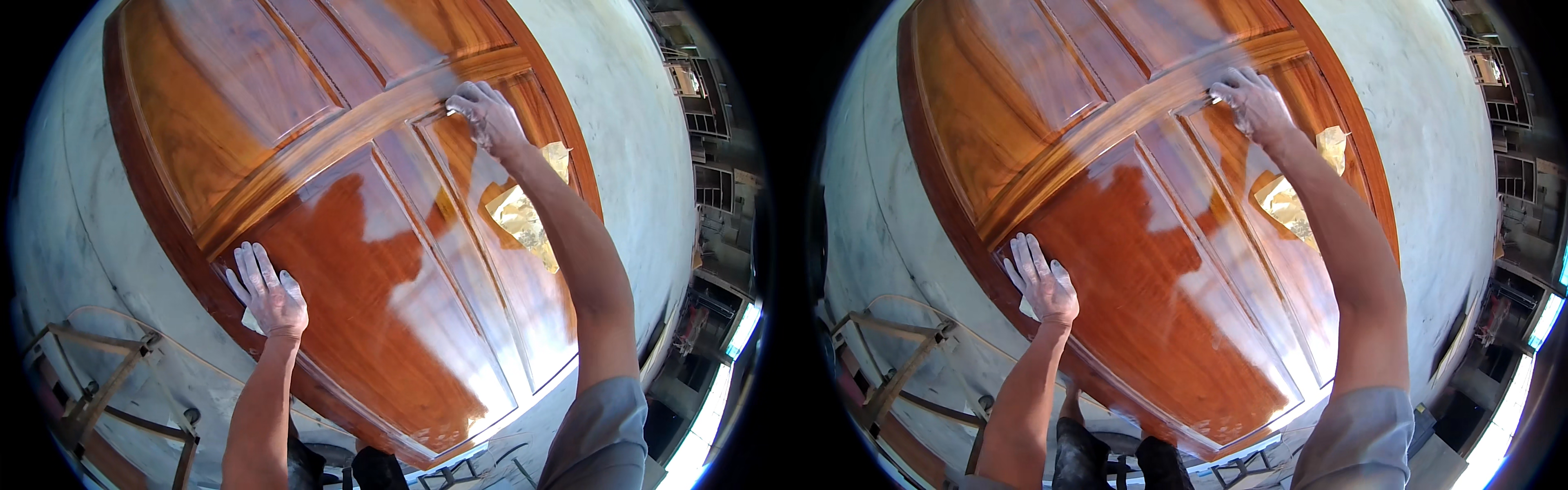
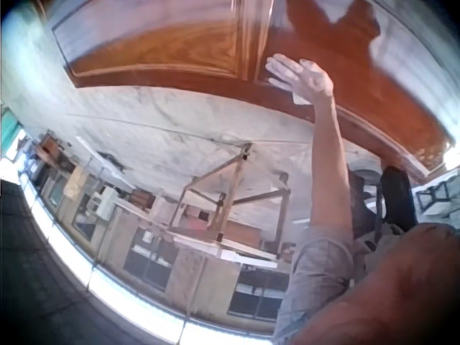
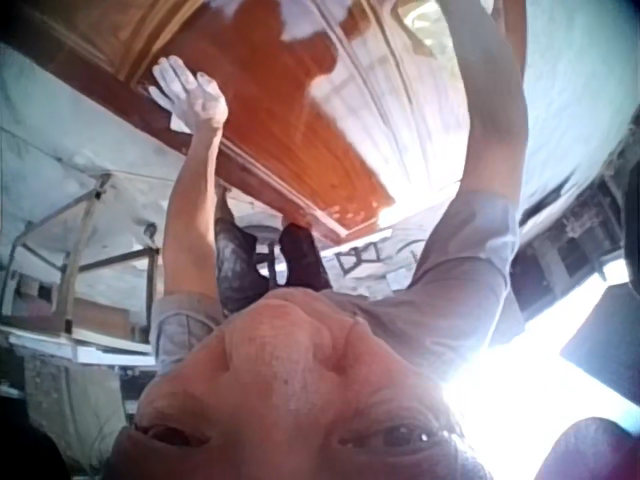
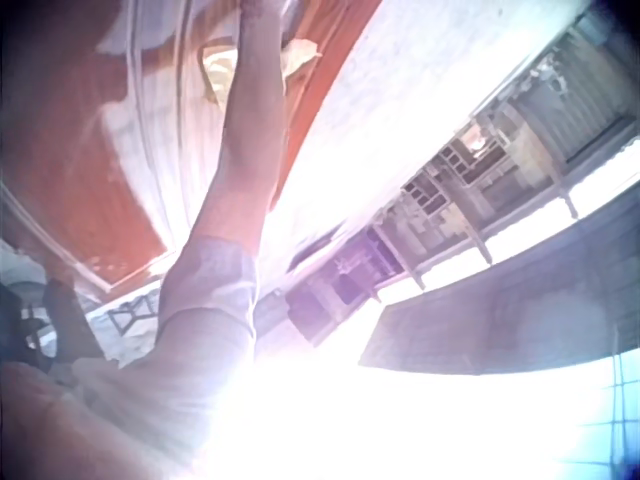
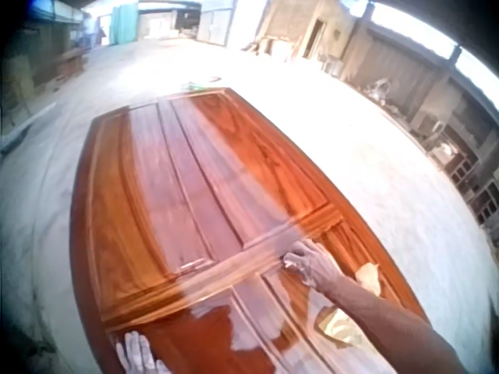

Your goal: The person wipes a large wooden door with a cloth, then uses a sanding block to smooth the surface. They continue to wipe and sand different sections of the door, focusing on the panels and edges.

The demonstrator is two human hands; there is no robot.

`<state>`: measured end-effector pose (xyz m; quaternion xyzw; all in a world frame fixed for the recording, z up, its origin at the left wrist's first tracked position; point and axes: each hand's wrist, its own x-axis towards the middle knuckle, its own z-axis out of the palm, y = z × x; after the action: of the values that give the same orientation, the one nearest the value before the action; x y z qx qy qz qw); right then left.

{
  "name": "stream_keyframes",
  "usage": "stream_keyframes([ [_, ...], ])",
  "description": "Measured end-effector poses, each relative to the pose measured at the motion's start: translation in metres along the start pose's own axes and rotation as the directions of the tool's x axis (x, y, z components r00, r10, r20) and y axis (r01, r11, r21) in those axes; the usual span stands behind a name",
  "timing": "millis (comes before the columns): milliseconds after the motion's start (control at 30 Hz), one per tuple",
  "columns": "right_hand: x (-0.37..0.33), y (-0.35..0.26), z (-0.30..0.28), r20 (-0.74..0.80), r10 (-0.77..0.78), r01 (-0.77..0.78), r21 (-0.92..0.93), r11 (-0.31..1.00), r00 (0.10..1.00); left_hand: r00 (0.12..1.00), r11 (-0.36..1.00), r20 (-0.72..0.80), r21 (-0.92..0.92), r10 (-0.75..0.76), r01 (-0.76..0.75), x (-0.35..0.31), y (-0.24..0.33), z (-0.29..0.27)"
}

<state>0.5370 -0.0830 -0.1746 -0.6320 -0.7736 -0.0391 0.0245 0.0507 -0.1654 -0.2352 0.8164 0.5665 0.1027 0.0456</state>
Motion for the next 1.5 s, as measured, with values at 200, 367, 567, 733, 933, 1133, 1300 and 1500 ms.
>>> stream_keyframes([
  [200,0.01,0.002,-0.013,0.07,0.029,-0.029,-0.008,1.0,0.997,1.0,1.0,0.024,0.005,-0.019,0.019,0.0,0.003,-0.002],
  [367,0.008,-0.041,0.0,-0.142,-0.083,0.102,0.13,0.986,0.986,0.998,0.999,0.048,0.039,-0.038,0.036,0.001,0.003,-0.003],
  [567,-0.003,-0.005,-0.007,0.02,0.094,-0.096,0.061,0.994,0.995,0.999,1.0,0.028,0.002,-0.017,0.017,-0.001,0.002,-0.001],
  [733,0.01,-0.024,-0.012,-0.052,-0.035,0.041,0.104,0.994,0.998,0.995,0.998,0.079,0.03,-0.054,0.052,-0.002,0.002,-0.003],
  [933,0.011,-0.06,-0.006,-0.126,-0.12,0.146,0.232,0.962,0.985,0.998,0.999,0.045,0.012,-0.034,0.034,0.0,-0.001,-0.002],
  [1133,0.053,0.002,-0.012,-0.202,0.121,-0.086,0.172,0.981,0.972,1.0,1.0,0.027,-0.01,-0.016,0.017,0.001,0.002,-0.003],
  [1300,0.067,0.024,0.001,-0.098,0.103,-0.105,-0.013,0.994,0.99,0.999,1.0,0.042,-0.006,-0.023,0.024,0.0,0.003,-0.003],
  [1500,0.066,0.01,0.018,-0.185,0.068,-0.059,0.05,0.997,0.98,0.998,0.999,0.059,-0.034,-0.024,0.026,0.0,0.002,-0.004],
])
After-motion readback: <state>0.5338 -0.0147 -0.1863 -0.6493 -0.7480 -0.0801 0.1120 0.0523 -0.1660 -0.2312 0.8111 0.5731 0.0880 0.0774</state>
